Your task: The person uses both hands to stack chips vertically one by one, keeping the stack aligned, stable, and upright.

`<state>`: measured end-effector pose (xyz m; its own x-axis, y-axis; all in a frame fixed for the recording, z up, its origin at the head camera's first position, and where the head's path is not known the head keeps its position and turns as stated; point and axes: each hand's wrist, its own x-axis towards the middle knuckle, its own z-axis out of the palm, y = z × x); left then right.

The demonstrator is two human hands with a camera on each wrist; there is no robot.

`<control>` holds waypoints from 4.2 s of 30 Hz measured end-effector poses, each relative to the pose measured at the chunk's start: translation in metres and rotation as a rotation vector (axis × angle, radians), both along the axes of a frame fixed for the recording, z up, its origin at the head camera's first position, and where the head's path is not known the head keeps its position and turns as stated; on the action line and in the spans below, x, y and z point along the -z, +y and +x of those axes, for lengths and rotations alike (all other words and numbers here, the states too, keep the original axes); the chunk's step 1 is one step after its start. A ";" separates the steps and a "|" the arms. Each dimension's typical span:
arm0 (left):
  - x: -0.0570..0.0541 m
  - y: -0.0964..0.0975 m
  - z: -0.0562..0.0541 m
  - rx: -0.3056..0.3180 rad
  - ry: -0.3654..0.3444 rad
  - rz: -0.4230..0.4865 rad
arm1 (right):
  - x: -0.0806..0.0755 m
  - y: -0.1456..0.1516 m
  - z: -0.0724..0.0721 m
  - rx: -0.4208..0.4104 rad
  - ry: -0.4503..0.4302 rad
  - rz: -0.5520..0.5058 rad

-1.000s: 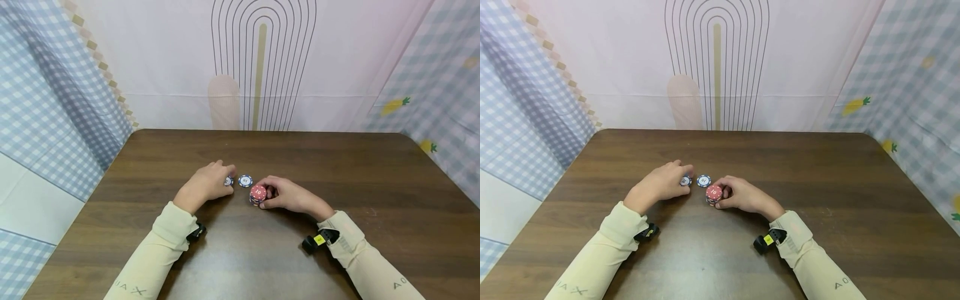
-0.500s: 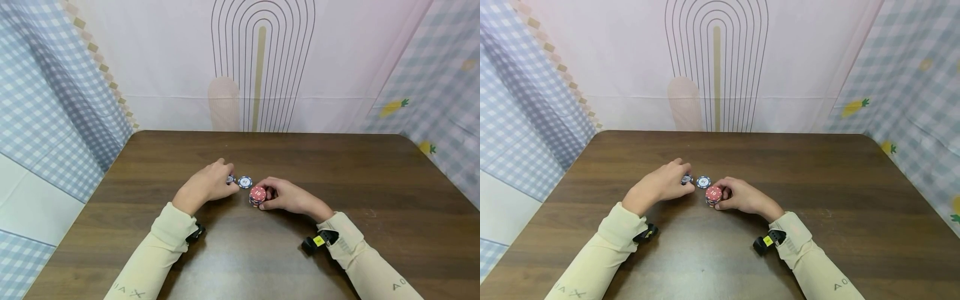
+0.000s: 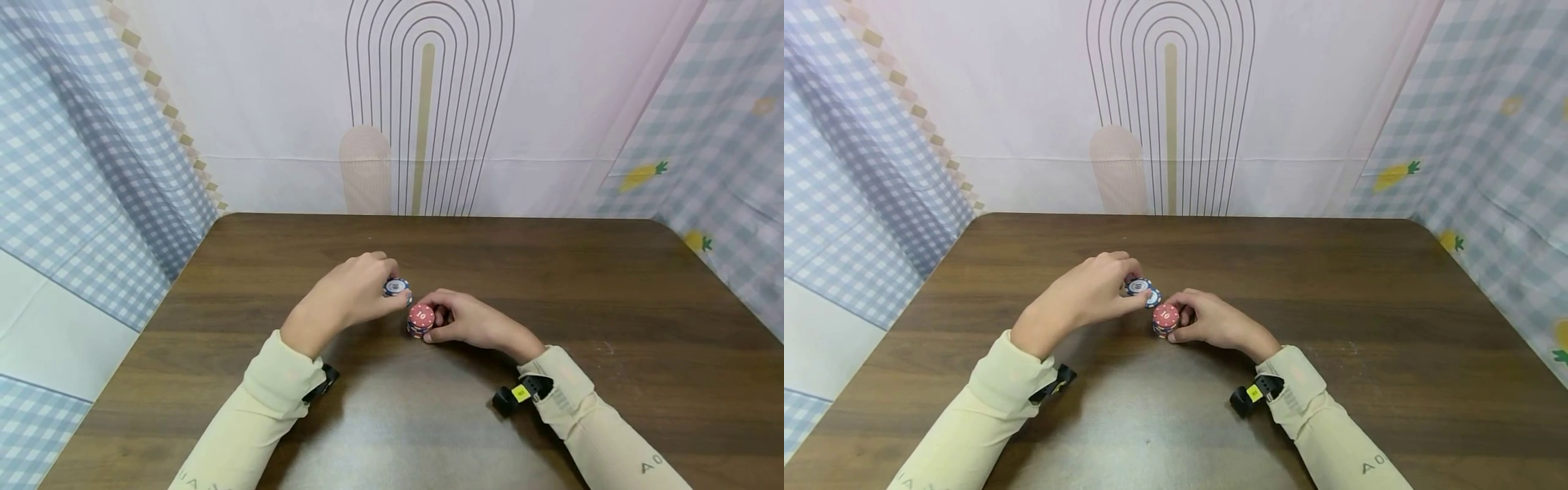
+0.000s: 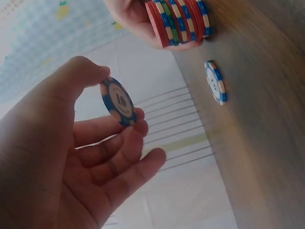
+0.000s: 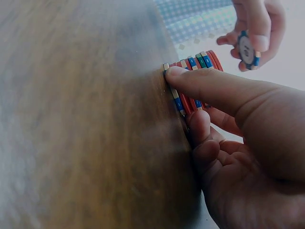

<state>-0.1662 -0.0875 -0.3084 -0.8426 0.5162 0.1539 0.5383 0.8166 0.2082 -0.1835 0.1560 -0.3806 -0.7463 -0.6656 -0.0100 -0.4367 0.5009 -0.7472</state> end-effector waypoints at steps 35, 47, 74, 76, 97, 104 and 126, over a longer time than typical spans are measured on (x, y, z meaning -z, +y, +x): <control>0.022 0.037 0.015 0.213 0.023 -0.104 | 0.000 0.002 -0.002 -0.002 0.003 0.010; 0.023 0.035 0.013 0.174 0.036 -0.145 | 0.001 0.002 -0.002 -0.009 0.004 0.016; 0.029 0.010 -0.008 0.050 -0.102 0.079 | 0.003 0.002 -0.002 -0.012 0.006 0.019; 0.032 0.010 -0.011 0.043 -0.128 0.070 | 0.002 0.003 -0.002 -0.008 0.005 0.023; 0.040 0.019 -0.019 -0.018 -0.181 -0.116 | -0.002 0.000 0.000 -0.002 0.008 0.020; 0.041 0.019 -0.018 0.001 -0.192 -0.091 | 0.001 0.001 0.000 -0.009 0.013 0.020; 0.035 0.017 -0.016 0.074 -0.055 -0.132 | 0.000 0.002 -0.001 -0.009 0.027 0.012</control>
<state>-0.1819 -0.0707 -0.3438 -0.8066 0.5901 0.0354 0.5890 0.7971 0.1328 -0.1848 0.1575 -0.3810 -0.7406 -0.6719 0.0016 -0.4608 0.5063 -0.7289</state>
